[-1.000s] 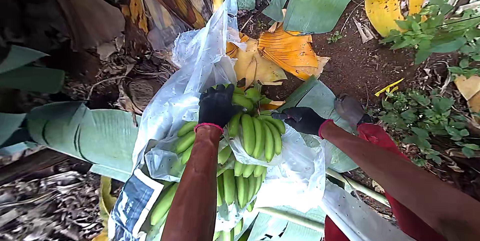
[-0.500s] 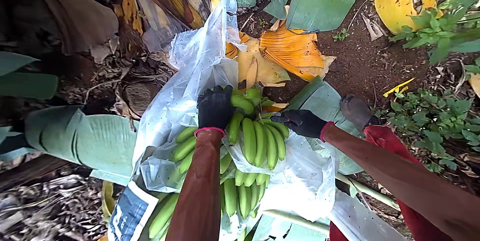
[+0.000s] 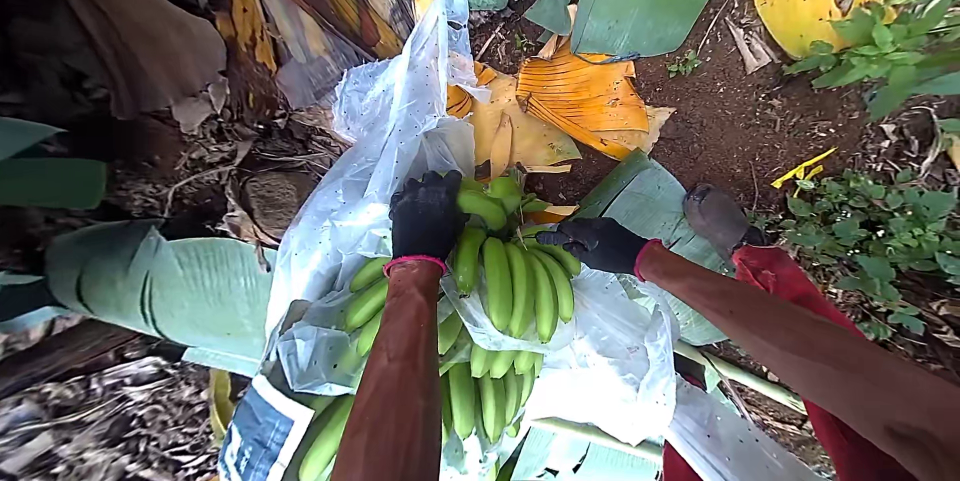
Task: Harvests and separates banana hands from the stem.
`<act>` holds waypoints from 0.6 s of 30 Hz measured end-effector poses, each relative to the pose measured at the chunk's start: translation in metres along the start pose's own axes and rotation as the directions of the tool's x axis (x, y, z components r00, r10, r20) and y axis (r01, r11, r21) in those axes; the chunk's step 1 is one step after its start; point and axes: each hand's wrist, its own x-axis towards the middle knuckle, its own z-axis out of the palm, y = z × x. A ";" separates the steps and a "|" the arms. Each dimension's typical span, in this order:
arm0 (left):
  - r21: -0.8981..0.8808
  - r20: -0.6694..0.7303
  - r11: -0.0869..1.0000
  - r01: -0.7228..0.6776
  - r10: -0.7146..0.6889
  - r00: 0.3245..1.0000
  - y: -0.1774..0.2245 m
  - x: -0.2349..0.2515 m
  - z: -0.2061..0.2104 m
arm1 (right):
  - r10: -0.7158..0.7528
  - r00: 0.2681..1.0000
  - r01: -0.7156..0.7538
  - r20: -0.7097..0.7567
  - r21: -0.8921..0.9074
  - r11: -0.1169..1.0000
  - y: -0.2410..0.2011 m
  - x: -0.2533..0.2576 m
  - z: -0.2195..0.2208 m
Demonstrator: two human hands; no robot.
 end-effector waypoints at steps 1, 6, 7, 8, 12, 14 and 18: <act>0.000 0.001 1.000 0.001 -0.001 1.000 0.000 0.000 0.000 | -0.001 1.000 0.001 0.016 0.017 1.000 0.001 0.000 -0.001; -0.011 0.014 1.000 0.011 -0.011 1.000 -0.001 0.002 -0.002 | -0.043 0.999 0.043 0.006 0.086 0.995 0.012 0.000 0.003; -0.010 0.023 1.000 0.015 -0.015 1.000 -0.002 0.003 -0.003 | -0.053 0.999 0.054 -0.011 0.095 0.994 0.013 -0.001 0.006; -0.007 0.029 1.000 0.016 -0.016 0.999 -0.002 0.004 -0.002 | -0.060 0.998 0.062 -0.029 0.099 0.993 0.014 -0.002 0.008; -0.017 0.020 1.000 0.011 -0.011 1.000 -0.003 0.006 -0.001 | -0.061 0.997 0.065 -0.057 0.075 0.995 0.014 0.003 0.013; -0.026 0.018 1.000 0.016 -0.015 1.000 -0.003 0.007 -0.002 | -0.049 0.998 0.053 -0.043 0.080 0.995 0.011 0.008 0.013; -0.004 0.040 1.000 0.017 -0.016 0.999 -0.003 0.009 -0.002 | -0.030 0.999 0.031 -0.009 0.038 0.999 0.007 0.015 0.013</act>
